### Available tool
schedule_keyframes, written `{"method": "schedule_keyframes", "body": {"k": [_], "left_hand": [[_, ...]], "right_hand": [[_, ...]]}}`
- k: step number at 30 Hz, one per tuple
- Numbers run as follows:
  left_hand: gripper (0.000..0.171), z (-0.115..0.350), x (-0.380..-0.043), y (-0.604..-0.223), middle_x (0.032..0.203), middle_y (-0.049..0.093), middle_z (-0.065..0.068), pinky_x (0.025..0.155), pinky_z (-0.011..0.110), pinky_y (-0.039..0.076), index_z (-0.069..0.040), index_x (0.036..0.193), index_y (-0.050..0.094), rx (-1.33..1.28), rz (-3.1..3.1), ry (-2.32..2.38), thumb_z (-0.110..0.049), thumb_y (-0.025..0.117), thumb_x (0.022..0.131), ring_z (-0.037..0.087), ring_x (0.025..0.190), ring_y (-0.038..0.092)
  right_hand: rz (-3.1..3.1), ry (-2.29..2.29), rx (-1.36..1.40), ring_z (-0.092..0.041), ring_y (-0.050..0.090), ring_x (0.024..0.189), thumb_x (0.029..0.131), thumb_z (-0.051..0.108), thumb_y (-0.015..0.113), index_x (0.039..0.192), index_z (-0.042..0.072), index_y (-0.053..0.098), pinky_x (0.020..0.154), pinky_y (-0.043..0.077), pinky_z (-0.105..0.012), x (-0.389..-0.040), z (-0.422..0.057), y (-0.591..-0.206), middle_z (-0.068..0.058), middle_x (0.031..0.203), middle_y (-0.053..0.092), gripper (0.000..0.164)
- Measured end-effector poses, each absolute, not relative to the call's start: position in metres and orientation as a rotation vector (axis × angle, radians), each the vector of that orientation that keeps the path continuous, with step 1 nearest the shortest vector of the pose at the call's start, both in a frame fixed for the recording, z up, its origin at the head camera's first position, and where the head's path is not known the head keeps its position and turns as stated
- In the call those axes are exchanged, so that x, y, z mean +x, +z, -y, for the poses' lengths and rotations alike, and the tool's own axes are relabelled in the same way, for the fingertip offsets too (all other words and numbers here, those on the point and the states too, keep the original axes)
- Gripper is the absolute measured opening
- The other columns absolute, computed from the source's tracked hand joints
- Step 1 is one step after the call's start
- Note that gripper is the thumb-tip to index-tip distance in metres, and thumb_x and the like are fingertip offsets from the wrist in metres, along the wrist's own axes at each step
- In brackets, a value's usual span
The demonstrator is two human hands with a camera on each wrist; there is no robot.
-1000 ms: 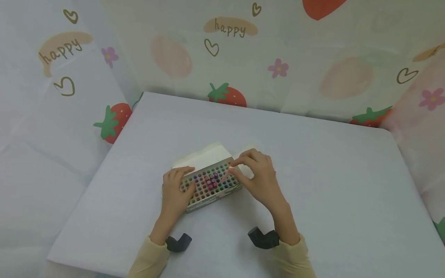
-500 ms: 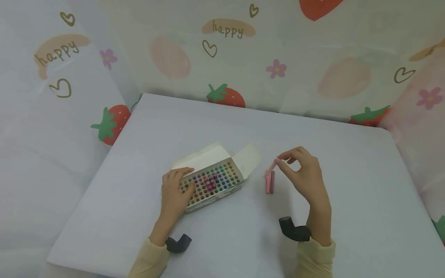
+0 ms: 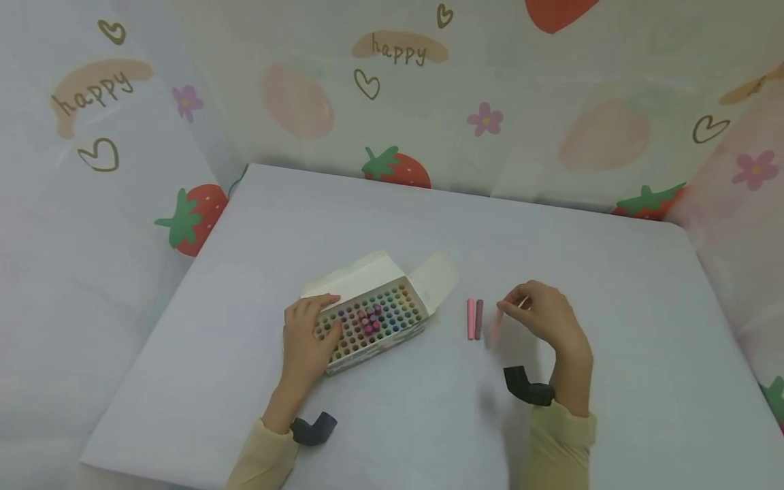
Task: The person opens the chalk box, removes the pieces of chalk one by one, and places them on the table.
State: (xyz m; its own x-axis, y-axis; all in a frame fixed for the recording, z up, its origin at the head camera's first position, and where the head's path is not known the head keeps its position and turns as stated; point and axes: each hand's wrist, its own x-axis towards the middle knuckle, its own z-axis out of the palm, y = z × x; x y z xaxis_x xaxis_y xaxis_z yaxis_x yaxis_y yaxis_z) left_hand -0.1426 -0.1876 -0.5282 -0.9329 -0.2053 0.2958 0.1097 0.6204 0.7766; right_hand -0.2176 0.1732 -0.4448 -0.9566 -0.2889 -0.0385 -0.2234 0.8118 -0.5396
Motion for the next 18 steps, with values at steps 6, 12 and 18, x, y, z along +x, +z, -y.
{"method": "schedule_keyframes", "body": {"k": [6, 12, 18], "left_hand": [[0.035, 0.187, -0.143, -0.529, 0.118, 0.056, 0.005, 0.095, 0.055, 0.025, -0.018, 0.115, 0.061, 0.080, 2.491, -1.225, -0.013, 0.064, 0.080, 0.030, 0.119, 0.035], [0.035, 0.187, -0.144, -0.530, 0.117, 0.055, 0.004, 0.095, 0.055, 0.025, -0.018, 0.115, 0.060, 0.085, 2.496, -1.237, -0.013, 0.064, 0.080, 0.030, 0.119, 0.034], [0.035, 0.188, -0.143, -0.530, 0.118, 0.055, 0.004, 0.095, 0.056, 0.025, -0.018, 0.115, 0.060, 0.087, 2.498, -1.237, -0.013, 0.064, 0.080, 0.030, 0.120, 0.034]], "right_hand": [[-2.840, -0.827, -0.336, -0.021, 0.057, 0.080, 0.085, 0.028, 0.064, 0.087, 0.008, 0.070, 0.063, 0.042, -0.029, -0.228, -0.177, -0.461, -0.006, 0.087, 0.063, 0.021], [-2.812, -0.881, -0.248, -0.024, 0.057, 0.086, 0.087, 0.031, 0.062, 0.093, 0.005, 0.068, 0.065, 0.043, -0.030, -0.236, -0.179, -0.480, -0.010, 0.093, 0.064, 0.027], [-2.778, -0.884, -0.181, -0.027, 0.056, 0.090, 0.088, 0.032, 0.060, 0.099, 0.003, 0.066, 0.070, 0.043, -0.034, -0.244, -0.179, -0.496, -0.013, 0.098, 0.064, 0.032]]}}
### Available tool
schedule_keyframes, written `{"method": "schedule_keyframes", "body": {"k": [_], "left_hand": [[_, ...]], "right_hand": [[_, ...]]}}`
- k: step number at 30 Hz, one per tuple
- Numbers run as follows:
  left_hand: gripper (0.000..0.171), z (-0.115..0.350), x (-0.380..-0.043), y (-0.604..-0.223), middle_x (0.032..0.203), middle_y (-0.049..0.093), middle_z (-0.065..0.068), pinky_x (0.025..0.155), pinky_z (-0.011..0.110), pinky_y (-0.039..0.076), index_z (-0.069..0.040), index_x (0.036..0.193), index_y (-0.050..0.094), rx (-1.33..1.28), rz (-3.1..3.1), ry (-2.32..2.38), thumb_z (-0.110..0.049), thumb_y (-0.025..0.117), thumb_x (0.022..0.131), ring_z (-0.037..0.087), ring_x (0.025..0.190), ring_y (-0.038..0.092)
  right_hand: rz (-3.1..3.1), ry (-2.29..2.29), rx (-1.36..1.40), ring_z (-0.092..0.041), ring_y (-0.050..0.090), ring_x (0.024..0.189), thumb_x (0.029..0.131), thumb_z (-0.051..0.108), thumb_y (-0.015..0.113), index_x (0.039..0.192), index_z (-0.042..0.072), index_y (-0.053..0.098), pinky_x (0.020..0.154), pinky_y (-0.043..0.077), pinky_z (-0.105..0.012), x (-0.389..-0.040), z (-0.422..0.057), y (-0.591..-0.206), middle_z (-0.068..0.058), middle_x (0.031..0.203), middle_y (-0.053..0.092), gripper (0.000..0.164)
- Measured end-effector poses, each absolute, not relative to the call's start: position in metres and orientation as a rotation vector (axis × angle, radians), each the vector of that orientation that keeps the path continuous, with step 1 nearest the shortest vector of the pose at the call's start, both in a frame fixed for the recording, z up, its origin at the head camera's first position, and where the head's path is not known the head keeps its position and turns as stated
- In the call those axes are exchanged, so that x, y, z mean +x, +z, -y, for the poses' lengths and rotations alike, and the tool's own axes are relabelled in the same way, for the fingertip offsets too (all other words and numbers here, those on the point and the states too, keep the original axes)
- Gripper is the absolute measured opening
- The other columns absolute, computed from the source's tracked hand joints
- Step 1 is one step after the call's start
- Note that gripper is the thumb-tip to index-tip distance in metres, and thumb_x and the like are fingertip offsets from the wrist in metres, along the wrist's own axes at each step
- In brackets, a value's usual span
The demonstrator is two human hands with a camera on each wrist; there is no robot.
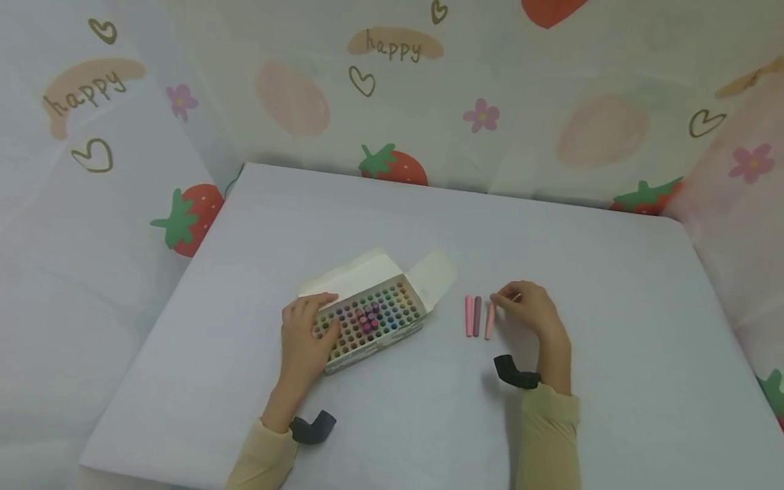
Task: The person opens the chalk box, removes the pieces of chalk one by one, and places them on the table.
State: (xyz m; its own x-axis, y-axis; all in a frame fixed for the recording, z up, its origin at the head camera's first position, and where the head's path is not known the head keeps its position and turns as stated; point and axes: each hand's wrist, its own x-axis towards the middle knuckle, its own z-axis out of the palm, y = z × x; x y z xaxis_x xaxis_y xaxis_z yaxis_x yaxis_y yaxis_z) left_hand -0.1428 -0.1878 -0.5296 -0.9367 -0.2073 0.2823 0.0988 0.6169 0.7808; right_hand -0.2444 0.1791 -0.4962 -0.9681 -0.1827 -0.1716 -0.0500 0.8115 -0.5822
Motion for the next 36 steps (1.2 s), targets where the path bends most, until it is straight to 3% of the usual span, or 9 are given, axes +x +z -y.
{"method": "schedule_keyframes", "body": {"k": [15, 20, 24, 36], "left_hand": [[0.035, 0.187, -0.141, -0.530, 0.117, 0.055, 0.005, 0.094, 0.055, 0.026, -0.017, 0.115, 0.060, 0.093, 2.507, -1.228, -0.012, 0.064, 0.080, 0.030, 0.118, 0.035], [0.036, 0.187, -0.142, -0.528, 0.118, 0.055, 0.006, 0.094, 0.054, 0.026, -0.016, 0.115, 0.060, 0.094, 2.507, -1.229, -0.011, 0.065, 0.079, 0.030, 0.118, 0.034], [0.036, 0.187, -0.142, -0.529, 0.117, 0.055, 0.006, 0.094, 0.054, 0.026, -0.016, 0.114, 0.060, 0.075, 2.492, -1.220, -0.011, 0.065, 0.079, 0.030, 0.118, 0.035], [0.035, 0.188, -0.143, -0.531, 0.116, 0.056, 0.007, 0.094, 0.055, 0.027, -0.015, 0.114, 0.061, 0.060, 2.475, -1.217, -0.011, 0.064, 0.080, 0.031, 0.117, 0.036]], "right_hand": [[-2.828, -0.827, -0.087, -0.026, 0.056, 0.086, 0.086, 0.034, 0.062, 0.090, 0.004, 0.068, 0.073, 0.043, -0.039, -0.249, -0.172, -0.509, -0.013, 0.091, 0.066, 0.030], [-2.868, -0.869, -0.085, -0.025, 0.055, 0.083, 0.087, 0.034, 0.061, 0.098, 0.006, 0.065, 0.068, 0.042, -0.035, -0.249, -0.170, -0.506, -0.012, 0.091, 0.064, 0.030], [-2.970, -0.984, -0.126, -0.023, 0.055, 0.080, 0.090, 0.034, 0.057, 0.105, 0.009, 0.063, 0.061, 0.040, -0.029, -0.246, -0.164, -0.495, -0.009, 0.089, 0.062, 0.029], [-3.090, -1.300, -0.490, -0.012, 0.052, 0.070, 0.090, 0.025, 0.059, 0.103, 0.013, 0.065, 0.055, 0.038, -0.027, -0.223, -0.113, -0.445, -0.001, 0.084, 0.062, 0.019]]}}
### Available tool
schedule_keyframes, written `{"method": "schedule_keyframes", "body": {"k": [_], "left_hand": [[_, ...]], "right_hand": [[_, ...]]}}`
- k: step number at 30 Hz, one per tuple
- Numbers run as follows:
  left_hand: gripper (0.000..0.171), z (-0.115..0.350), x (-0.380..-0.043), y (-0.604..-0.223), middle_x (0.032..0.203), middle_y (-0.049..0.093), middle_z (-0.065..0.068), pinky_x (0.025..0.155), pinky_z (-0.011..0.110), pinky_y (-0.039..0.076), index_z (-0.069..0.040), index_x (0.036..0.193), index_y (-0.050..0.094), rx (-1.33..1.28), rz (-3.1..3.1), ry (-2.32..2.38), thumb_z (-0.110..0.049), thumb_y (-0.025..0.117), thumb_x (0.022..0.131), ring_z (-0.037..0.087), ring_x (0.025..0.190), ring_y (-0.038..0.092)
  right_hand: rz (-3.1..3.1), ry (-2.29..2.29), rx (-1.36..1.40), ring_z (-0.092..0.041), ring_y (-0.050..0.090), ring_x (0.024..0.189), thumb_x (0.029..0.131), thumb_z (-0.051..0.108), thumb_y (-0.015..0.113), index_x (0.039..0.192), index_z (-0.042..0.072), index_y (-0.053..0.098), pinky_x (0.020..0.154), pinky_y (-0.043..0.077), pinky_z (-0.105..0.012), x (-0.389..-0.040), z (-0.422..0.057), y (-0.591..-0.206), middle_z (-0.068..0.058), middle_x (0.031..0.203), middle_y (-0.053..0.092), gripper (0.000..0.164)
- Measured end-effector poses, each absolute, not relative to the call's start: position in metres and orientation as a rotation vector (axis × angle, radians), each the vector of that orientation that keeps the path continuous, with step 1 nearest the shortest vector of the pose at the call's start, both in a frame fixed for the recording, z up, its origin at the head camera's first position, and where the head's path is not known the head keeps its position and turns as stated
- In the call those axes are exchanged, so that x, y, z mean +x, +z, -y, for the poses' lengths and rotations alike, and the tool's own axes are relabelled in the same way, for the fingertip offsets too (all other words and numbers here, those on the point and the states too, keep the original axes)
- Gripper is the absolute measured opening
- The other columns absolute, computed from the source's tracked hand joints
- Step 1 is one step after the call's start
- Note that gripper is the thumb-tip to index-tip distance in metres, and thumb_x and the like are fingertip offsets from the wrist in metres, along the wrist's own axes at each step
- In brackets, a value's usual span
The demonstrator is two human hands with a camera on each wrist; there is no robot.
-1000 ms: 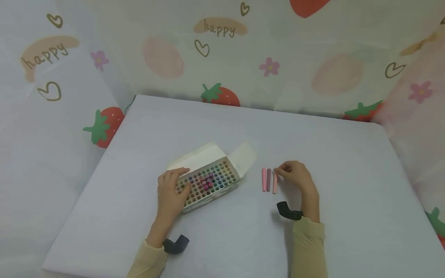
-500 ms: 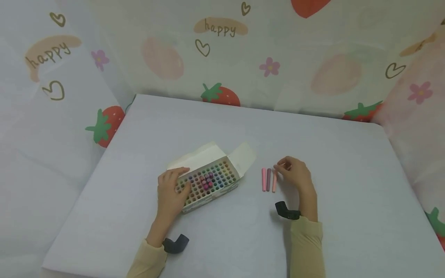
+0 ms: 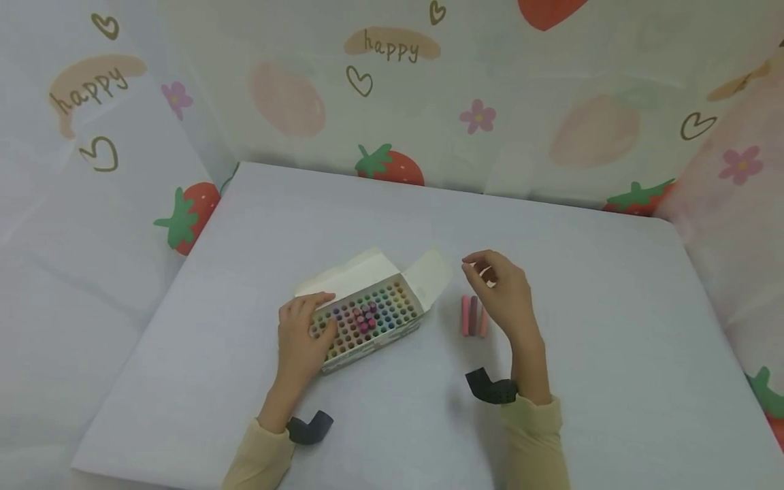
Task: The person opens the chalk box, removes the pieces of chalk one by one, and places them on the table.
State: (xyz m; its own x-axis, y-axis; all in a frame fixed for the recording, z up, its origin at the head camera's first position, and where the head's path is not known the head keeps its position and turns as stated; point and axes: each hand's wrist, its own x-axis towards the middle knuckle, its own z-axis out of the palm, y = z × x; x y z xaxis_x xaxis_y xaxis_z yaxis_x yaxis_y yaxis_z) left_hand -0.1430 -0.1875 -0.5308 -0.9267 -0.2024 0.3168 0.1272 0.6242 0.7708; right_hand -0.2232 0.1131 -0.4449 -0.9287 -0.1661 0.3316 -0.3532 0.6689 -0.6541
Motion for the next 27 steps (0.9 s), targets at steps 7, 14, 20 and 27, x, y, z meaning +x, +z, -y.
{"method": "schedule_keyframes", "body": {"k": [7, 14, 20, 27], "left_hand": [[0.035, 0.188, -0.143, -0.530, 0.117, 0.055, 0.007, 0.094, 0.054, 0.026, -0.016, 0.115, 0.061, 0.061, 2.483, -1.222, -0.011, 0.064, 0.080, 0.032, 0.118, 0.035], [0.036, 0.188, -0.143, -0.528, 0.116, 0.055, 0.007, 0.094, 0.054, 0.026, -0.016, 0.115, 0.061, 0.061, 2.488, -1.220, -0.012, 0.064, 0.080, 0.032, 0.118, 0.035], [0.036, 0.188, -0.143, -0.529, 0.116, 0.055, 0.007, 0.094, 0.053, 0.026, -0.015, 0.115, 0.060, 0.059, 2.489, -1.215, -0.013, 0.064, 0.079, 0.031, 0.117, 0.035], [0.035, 0.187, -0.143, -0.529, 0.115, 0.056, 0.007, 0.093, 0.053, 0.026, -0.016, 0.114, 0.061, 0.059, 2.478, -1.220, -0.013, 0.064, 0.079, 0.031, 0.116, 0.036]], "right_hand": [[2.635, 1.054, 0.563, -0.012, 0.053, 0.070, 0.088, 0.020, 0.062, 0.102, 0.013, 0.065, 0.056, 0.039, -0.026, -0.213, -0.083, -0.441, 0.001, 0.084, 0.061, 0.016], [2.625, 1.029, 0.840, -0.011, 0.053, 0.070, 0.087, 0.020, 0.064, 0.098, 0.015, 0.068, 0.057, 0.041, -0.024, -0.205, -0.047, -0.445, 0.004, 0.082, 0.060, 0.013], [2.647, 0.958, 0.987, -0.015, 0.057, 0.068, 0.087, 0.021, 0.064, 0.097, 0.014, 0.068, 0.060, 0.043, -0.025, -0.201, -0.024, -0.456, 0.003, 0.082, 0.061, 0.013], [2.649, 0.839, 1.041, -0.014, 0.057, 0.067, 0.084, 0.020, 0.068, 0.097, 0.012, 0.069, 0.061, 0.043, -0.027, -0.199, -0.012, -0.465, 0.000, 0.084, 0.063, 0.016]]}}
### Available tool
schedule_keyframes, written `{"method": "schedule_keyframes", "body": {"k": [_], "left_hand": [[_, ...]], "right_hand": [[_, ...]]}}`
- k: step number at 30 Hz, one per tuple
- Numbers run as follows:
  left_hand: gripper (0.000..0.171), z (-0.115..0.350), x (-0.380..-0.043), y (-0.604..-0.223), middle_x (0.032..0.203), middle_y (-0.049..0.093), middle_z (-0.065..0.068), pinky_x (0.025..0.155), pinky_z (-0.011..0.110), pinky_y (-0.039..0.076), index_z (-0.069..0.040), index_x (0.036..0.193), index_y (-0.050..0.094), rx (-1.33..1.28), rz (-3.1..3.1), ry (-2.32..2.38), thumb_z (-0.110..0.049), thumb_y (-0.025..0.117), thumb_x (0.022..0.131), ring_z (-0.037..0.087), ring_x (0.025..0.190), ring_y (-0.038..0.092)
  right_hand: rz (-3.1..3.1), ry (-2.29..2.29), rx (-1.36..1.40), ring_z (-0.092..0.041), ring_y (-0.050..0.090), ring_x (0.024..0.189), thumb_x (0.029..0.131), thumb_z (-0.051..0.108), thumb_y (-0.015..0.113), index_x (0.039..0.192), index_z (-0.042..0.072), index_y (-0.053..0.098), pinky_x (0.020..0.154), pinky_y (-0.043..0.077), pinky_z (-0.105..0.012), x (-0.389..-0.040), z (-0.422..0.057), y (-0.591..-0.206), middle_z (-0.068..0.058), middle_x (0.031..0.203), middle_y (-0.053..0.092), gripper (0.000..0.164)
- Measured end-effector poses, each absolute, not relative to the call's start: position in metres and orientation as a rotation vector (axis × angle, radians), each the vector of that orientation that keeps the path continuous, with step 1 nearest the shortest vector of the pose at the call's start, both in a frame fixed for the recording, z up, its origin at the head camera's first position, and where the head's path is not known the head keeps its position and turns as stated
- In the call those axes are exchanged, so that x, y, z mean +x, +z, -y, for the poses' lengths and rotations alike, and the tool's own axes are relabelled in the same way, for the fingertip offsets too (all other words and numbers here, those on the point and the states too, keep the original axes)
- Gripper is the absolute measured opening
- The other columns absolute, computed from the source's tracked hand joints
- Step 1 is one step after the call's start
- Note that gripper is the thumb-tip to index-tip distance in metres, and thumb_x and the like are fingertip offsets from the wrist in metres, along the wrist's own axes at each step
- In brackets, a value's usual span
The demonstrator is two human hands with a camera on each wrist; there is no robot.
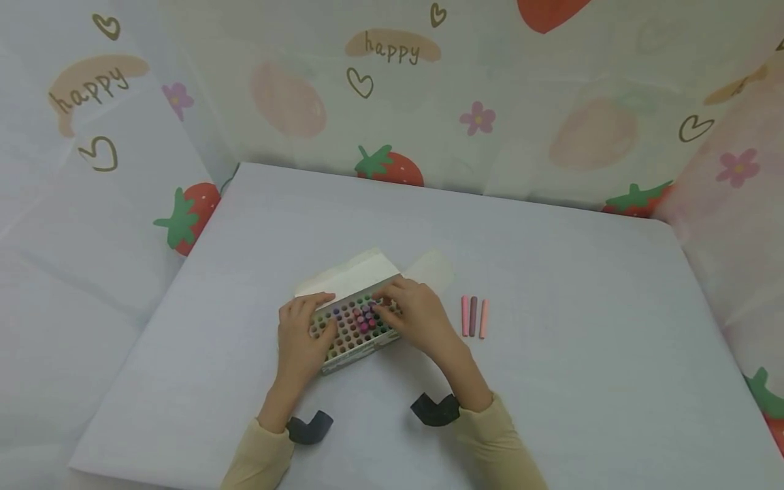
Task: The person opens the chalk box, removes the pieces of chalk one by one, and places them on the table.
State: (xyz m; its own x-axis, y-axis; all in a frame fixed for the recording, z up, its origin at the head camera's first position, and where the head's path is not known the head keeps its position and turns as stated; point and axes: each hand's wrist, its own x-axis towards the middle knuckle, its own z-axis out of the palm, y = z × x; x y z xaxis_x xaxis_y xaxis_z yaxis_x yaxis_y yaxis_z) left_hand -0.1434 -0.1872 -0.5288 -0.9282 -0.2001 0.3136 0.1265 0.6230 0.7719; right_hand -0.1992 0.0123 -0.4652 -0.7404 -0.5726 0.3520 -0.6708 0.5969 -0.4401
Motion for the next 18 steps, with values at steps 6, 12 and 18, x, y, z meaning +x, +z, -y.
{"method": "schedule_keyframes", "body": {"k": [6, 12, 18], "left_hand": [[0.035, 0.188, -0.144, -0.530, 0.116, 0.056, 0.006, 0.094, 0.054, 0.026, -0.017, 0.115, 0.061, 0.068, 2.484, -1.224, -0.013, 0.063, 0.079, 0.031, 0.117, 0.035], [0.036, 0.188, -0.144, -0.528, 0.117, 0.056, 0.006, 0.094, 0.054, 0.026, -0.016, 0.115, 0.061, 0.075, 2.487, -1.238, -0.013, 0.064, 0.079, 0.031, 0.118, 0.035], [0.036, 0.188, -0.145, -0.529, 0.117, 0.056, 0.005, 0.095, 0.053, 0.026, -0.017, 0.115, 0.061, 0.071, 2.493, -1.232, -0.014, 0.064, 0.079, 0.030, 0.118, 0.035]], "right_hand": [[2.659, 0.685, 1.033, -0.012, 0.057, 0.070, 0.082, 0.019, 0.070, 0.096, 0.012, 0.070, 0.062, 0.045, -0.028, -0.198, -0.006, -0.469, 0.000, 0.087, 0.062, 0.016], [2.676, 0.585, 0.966, -0.011, 0.057, 0.072, 0.082, 0.022, 0.070, 0.094, 0.014, 0.070, 0.066, 0.044, -0.030, -0.197, -0.002, -0.472, 0.003, 0.087, 0.062, 0.015], [2.702, 0.603, 0.894, -0.012, 0.058, 0.076, 0.082, 0.023, 0.070, 0.091, 0.015, 0.069, 0.077, 0.039, -0.037, -0.196, 0.000, -0.474, 0.003, 0.087, 0.062, 0.012]]}}
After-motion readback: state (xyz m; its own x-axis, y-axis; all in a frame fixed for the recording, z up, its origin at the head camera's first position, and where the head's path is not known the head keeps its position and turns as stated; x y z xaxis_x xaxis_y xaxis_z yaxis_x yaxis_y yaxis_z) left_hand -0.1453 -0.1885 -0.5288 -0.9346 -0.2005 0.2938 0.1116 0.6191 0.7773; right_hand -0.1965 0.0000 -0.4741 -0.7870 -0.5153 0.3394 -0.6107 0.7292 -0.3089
